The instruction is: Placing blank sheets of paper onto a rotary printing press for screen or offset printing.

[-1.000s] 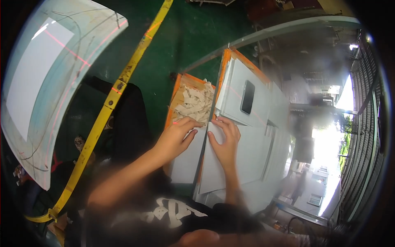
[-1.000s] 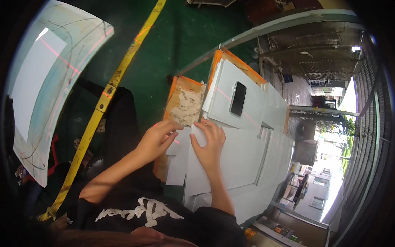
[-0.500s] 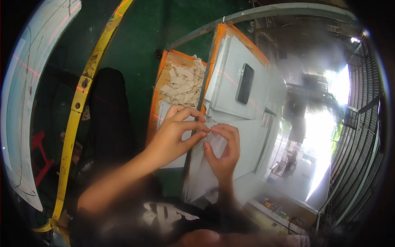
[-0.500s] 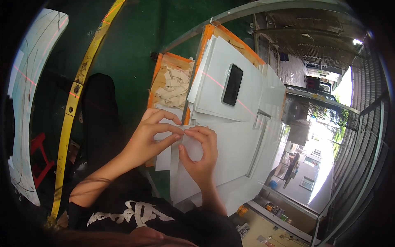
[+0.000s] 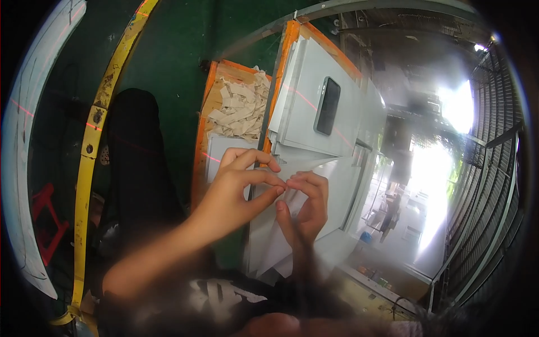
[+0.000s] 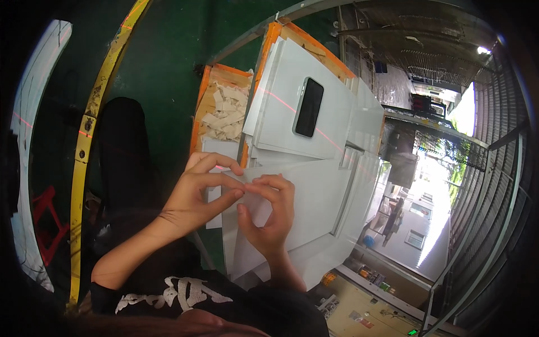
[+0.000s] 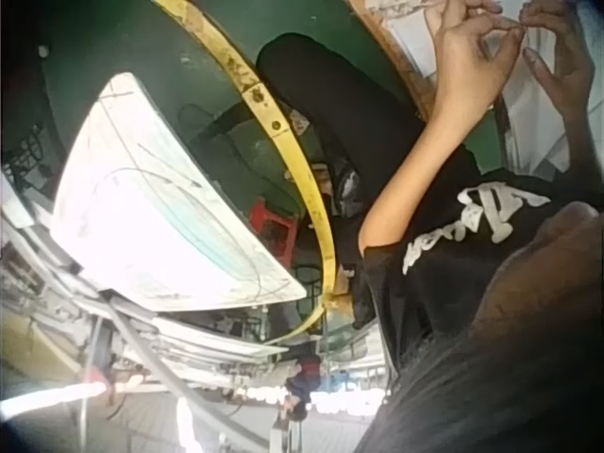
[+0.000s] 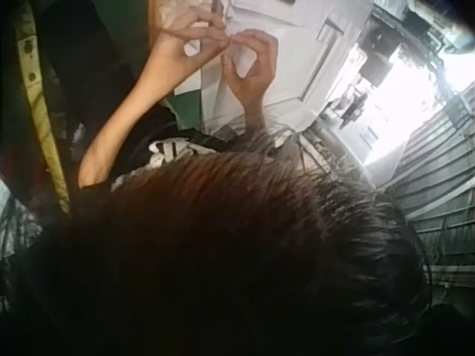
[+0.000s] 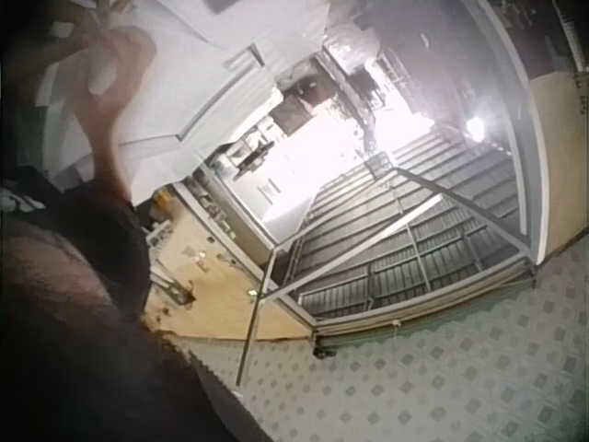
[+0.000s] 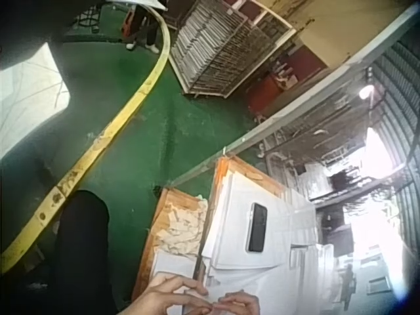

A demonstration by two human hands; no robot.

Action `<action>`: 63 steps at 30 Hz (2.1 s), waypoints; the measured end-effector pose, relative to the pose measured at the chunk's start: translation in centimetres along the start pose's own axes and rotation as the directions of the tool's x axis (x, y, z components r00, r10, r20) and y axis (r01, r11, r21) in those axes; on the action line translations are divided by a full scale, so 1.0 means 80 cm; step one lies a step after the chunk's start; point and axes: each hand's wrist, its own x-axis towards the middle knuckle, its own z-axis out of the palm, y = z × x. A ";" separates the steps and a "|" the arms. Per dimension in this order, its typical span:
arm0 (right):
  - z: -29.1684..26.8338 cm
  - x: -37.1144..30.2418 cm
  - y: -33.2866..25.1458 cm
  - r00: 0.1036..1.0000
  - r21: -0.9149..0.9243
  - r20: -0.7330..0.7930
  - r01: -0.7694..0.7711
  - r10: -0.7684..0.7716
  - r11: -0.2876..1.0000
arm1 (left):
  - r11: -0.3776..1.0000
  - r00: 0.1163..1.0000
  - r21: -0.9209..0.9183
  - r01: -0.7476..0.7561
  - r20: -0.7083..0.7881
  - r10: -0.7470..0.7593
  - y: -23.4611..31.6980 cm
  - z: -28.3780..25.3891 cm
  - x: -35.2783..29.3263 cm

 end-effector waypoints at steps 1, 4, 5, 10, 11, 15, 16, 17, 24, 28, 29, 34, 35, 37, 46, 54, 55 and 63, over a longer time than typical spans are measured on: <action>0.000 -0.002 0.000 1.000 0.011 0.006 0.025 -0.025 1.000 | 0.999 1.000 0.027 -0.025 -0.005 0.026 0.003 0.001 -0.005; -0.003 -0.008 -0.004 0.952 -0.190 -0.145 0.242 -0.271 0.951 | 0.985 0.996 -0.159 0.066 0.075 -0.055 0.012 0.007 -0.027; -0.004 -0.009 -0.005 0.946 -0.188 -0.139 0.264 -0.291 0.946 | 0.909 0.976 -0.374 0.184 0.180 -0.123 0.015 0.010 -0.036; -0.012 -0.019 -0.025 0.918 -0.303 -0.180 0.290 -0.354 0.908 | 0.877 0.953 -0.477 0.055 0.288 0.097 0.016 0.030 -0.091; -0.013 -0.021 -0.030 0.917 -0.308 -0.166 0.300 -0.362 0.903 | 0.918 0.934 -0.387 0.085 0.352 0.062 0.014 0.035 -0.102; -0.021 -0.035 -0.051 0.888 -0.383 -0.043 0.409 -0.459 0.828 | 0.949 0.882 -0.277 0.153 0.472 -0.005 -0.001 0.056 -0.138; -0.020 -0.038 -0.057 0.905 -0.385 0.004 0.394 -0.426 0.834 | 0.935 0.933 -0.351 0.050 0.351 0.082 -0.003 0.057 -0.146; -0.021 -0.040 -0.065 0.865 -0.342 -0.004 0.470 -0.502 0.814 | 0.948 0.946 -0.318 0.020 0.314 0.086 -0.004 0.056 -0.153; -0.069 -0.022 -0.121 0.701 -0.680 -0.320 0.298 -0.637 0.670 | 0.780 0.992 -0.614 -0.118 -0.033 0.123 0.024 -0.020 -0.180; -0.079 -0.012 -0.151 0.652 -0.676 -0.365 0.306 -0.665 0.671 | 0.914 0.999 -0.405 -0.033 -0.024 0.025 0.031 -0.114 -0.227; -0.074 -0.005 -0.157 0.702 -0.542 -0.369 0.369 -0.608 0.755 | 0.931 0.992 -0.351 -0.104 -0.103 0.072 0.033 -0.128 -0.245; -0.067 0.033 -0.160 0.840 -0.540 0.104 0.497 -0.532 0.680 | 0.934 0.946 -0.277 -0.226 -0.290 0.143 0.060 -0.186 -0.340; -0.059 0.039 -0.155 0.819 -0.515 0.104 0.530 -0.564 0.674 | 0.937 0.935 -0.263 -0.231 -0.326 0.139 0.067 -0.191 -0.359; -0.035 0.044 -0.140 0.919 0.041 0.394 -0.049 0.029 0.998 | 0.897 0.887 -0.277 -0.343 -0.409 0.213 0.078 -0.202 -0.394; 0.021 0.073 -0.164 0.820 0.305 0.533 0.045 -0.209 0.951 | 0.907 0.777 -0.342 -0.245 -0.629 -0.028 0.080 -0.210 -0.453; 0.066 0.079 -0.183 0.769 0.295 0.624 -0.065 -0.141 0.953 | 0.896 0.720 -0.347 -0.276 -0.693 -0.046 0.079 -0.219 -0.471; 0.070 0.085 -0.188 0.761 0.320 0.626 -0.052 -0.170 0.946 | 0.907 0.769 -0.360 -0.217 -0.636 -0.068 0.082 -0.221 -0.467; 0.100 0.100 -0.224 0.770 0.498 0.610 -0.189 -0.187 0.847 | 0.880 0.635 -0.429 -0.203 -0.742 -0.215 0.080 -0.240 -0.426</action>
